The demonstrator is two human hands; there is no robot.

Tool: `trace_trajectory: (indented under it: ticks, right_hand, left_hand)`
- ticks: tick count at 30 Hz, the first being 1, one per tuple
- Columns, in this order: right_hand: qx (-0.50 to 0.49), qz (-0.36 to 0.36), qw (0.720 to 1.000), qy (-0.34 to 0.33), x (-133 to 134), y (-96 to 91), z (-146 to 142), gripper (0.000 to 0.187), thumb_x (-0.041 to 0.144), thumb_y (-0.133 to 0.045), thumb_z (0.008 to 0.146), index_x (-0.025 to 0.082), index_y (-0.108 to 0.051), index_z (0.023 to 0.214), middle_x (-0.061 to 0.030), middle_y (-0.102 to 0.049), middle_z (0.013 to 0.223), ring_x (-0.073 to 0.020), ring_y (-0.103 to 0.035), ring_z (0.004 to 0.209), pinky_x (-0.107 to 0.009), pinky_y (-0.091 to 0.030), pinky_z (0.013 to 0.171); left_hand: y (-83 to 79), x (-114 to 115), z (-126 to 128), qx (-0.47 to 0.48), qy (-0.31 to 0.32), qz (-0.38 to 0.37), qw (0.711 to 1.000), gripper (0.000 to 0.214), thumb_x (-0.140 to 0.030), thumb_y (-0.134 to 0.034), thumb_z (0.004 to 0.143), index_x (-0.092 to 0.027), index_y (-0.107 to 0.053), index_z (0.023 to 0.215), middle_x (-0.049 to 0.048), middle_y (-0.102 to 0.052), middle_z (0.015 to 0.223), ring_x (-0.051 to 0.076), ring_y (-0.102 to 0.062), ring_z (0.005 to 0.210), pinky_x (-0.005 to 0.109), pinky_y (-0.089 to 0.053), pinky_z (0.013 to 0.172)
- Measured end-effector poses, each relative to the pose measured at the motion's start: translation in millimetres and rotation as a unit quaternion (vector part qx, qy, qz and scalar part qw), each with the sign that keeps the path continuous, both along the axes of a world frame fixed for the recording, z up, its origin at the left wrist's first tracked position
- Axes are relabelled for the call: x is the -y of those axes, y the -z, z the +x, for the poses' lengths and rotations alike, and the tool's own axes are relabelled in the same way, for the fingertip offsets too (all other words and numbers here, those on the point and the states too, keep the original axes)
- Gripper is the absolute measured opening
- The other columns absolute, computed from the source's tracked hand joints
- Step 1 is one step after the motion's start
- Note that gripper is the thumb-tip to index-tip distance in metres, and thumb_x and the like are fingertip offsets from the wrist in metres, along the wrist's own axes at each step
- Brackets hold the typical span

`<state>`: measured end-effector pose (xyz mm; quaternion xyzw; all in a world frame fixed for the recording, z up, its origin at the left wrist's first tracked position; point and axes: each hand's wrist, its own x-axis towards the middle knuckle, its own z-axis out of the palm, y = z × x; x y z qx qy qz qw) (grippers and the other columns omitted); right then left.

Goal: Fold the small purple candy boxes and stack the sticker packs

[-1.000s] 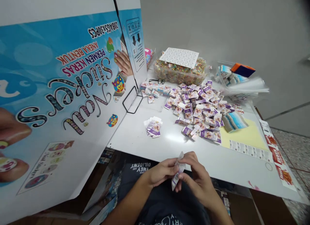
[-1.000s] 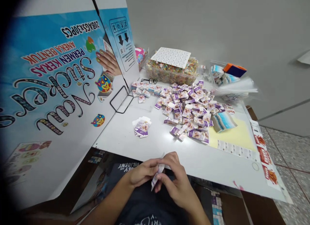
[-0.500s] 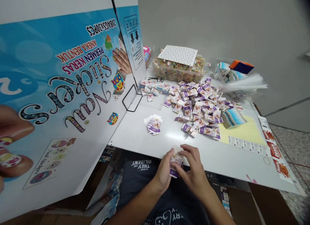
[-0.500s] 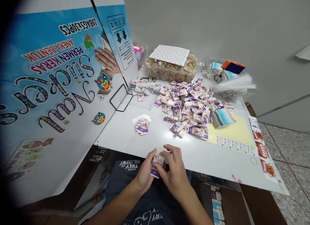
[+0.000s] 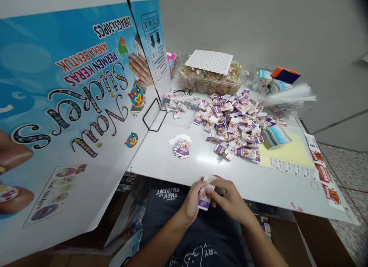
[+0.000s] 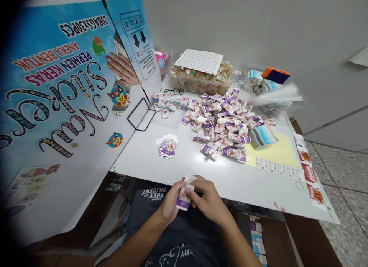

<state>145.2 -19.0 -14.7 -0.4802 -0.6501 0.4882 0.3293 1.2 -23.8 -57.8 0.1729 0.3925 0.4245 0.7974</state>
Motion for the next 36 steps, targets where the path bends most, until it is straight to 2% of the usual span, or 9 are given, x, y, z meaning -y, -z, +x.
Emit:
trace_trajectory:
  ticks: [4,7,10,13,16,20,26,31,36]
  right_hand:
    - [0.027,0.101,0.973,0.205,5.0,25.1,-5.9,0.044,0.033,-0.066,0.092,0.024,-0.063,0.135,-0.0107,-0.075,0.121,-0.0273,-0.072,0.107,-0.042,-0.060,0.091]
    - [0.057,0.178,0.965,0.183,7.8,30.2,-6.6,0.057,0.025,-0.061,0.095,0.028,-0.047,0.150,-0.0109,-0.069,0.133,-0.0265,-0.070,0.111,-0.045,-0.058,0.093]
    - [0.043,0.210,0.965,0.153,4.0,24.5,-3.2,0.038,0.022,-0.058,0.096,0.028,-0.067,0.132,-0.0091,-0.075,0.120,-0.0262,-0.070,0.102,-0.046,-0.057,0.091]
    - [-0.037,0.089,0.980,0.174,-3.0,21.3,1.1,0.024,0.031,-0.064,0.094,0.026,-0.077,0.112,-0.0071,-0.079,0.103,-0.0251,-0.072,0.091,-0.043,-0.058,0.085]
    - [-0.140,-0.029,0.965,0.219,-6.1,25.5,3.1,0.024,0.040,-0.074,0.086,0.024,-0.079,0.103,-0.0053,-0.079,0.094,-0.0230,-0.072,0.082,-0.037,-0.059,0.077]
    - [-0.148,-0.034,0.947,0.284,-0.9,29.7,3.0,0.025,0.043,-0.069,0.090,0.022,-0.079,0.099,-0.0042,-0.078,0.090,-0.0207,-0.067,0.080,-0.032,-0.055,0.073]
    - [-0.220,-0.067,0.931,0.284,1.9,21.9,-2.7,0.028,0.046,-0.070,0.088,0.020,-0.079,0.085,-0.0027,-0.073,0.076,-0.0174,-0.060,0.068,-0.029,-0.049,0.065]
    - [-0.331,-0.132,0.888,0.290,-5.4,9.4,-9.9,0.025,0.044,-0.079,0.080,0.020,-0.078,0.073,-0.0003,-0.070,0.068,-0.0135,-0.056,0.063,-0.025,-0.047,0.063]
    - [-0.353,-0.193,0.888,0.224,-8.7,-2.0,-11.3,0.026,0.041,-0.082,0.077,0.018,-0.082,0.089,-0.0036,-0.075,0.076,-0.0157,-0.063,0.072,-0.026,-0.050,0.070]
  left_hand:
    - [-10.2,-7.4,-1.2,-0.079,-0.018,0.103,0.991,0.037,-0.051,-0.073,0.082,-0.019,-0.061,0.096,0.0057,-0.070,0.096,0.020,-0.068,0.088,0.027,-0.056,0.068]
    - [-11.5,-6.9,-3.4,-0.148,-0.018,0.163,0.975,0.036,-0.054,-0.063,0.090,-0.020,-0.056,0.098,0.0040,-0.068,0.089,0.018,-0.067,0.076,0.028,-0.056,0.063]
    - [-9.7,-3.9,-4.8,-0.206,-0.025,0.202,0.957,0.031,-0.051,-0.056,0.096,-0.021,-0.055,0.100,0.0003,-0.065,0.076,0.014,-0.061,0.059,0.026,-0.051,0.057]
    - [-10.7,-2.2,-5.0,-0.250,-0.028,0.231,0.940,0.031,-0.046,-0.054,0.098,-0.020,-0.060,0.113,0.0018,-0.066,0.077,0.014,-0.060,0.060,0.026,-0.050,0.058]
    - [-16.7,-2.0,-3.8,-0.258,-0.011,0.254,0.932,0.039,-0.042,-0.056,0.097,-0.021,-0.063,0.129,0.0059,-0.070,0.089,0.015,-0.061,0.064,0.027,-0.051,0.063]
    - [-26.6,-1.7,-3.8,-0.222,0.045,0.277,0.934,0.044,-0.040,-0.054,0.098,-0.024,-0.060,0.138,0.0083,-0.071,0.098,0.015,-0.061,0.063,0.028,-0.053,0.064]
    - [-26.6,-3.5,-11.7,-0.232,0.087,0.287,0.925,0.048,-0.039,-0.054,0.098,-0.023,-0.054,0.143,0.0068,-0.070,0.092,0.016,-0.063,0.062,0.027,-0.056,0.063]
    - [-17.9,-8.7,-16.5,-0.298,0.090,0.391,0.866,0.044,-0.030,-0.051,0.099,-0.021,-0.054,0.142,0.0070,-0.074,0.105,0.017,-0.068,0.078,0.028,-0.056,0.076]
    - [-14.6,-11.8,-19.6,-0.342,0.028,0.452,0.824,0.038,-0.025,-0.045,0.101,-0.018,-0.059,0.135,0.0105,-0.069,0.128,0.022,-0.067,0.113,0.032,-0.052,0.100]
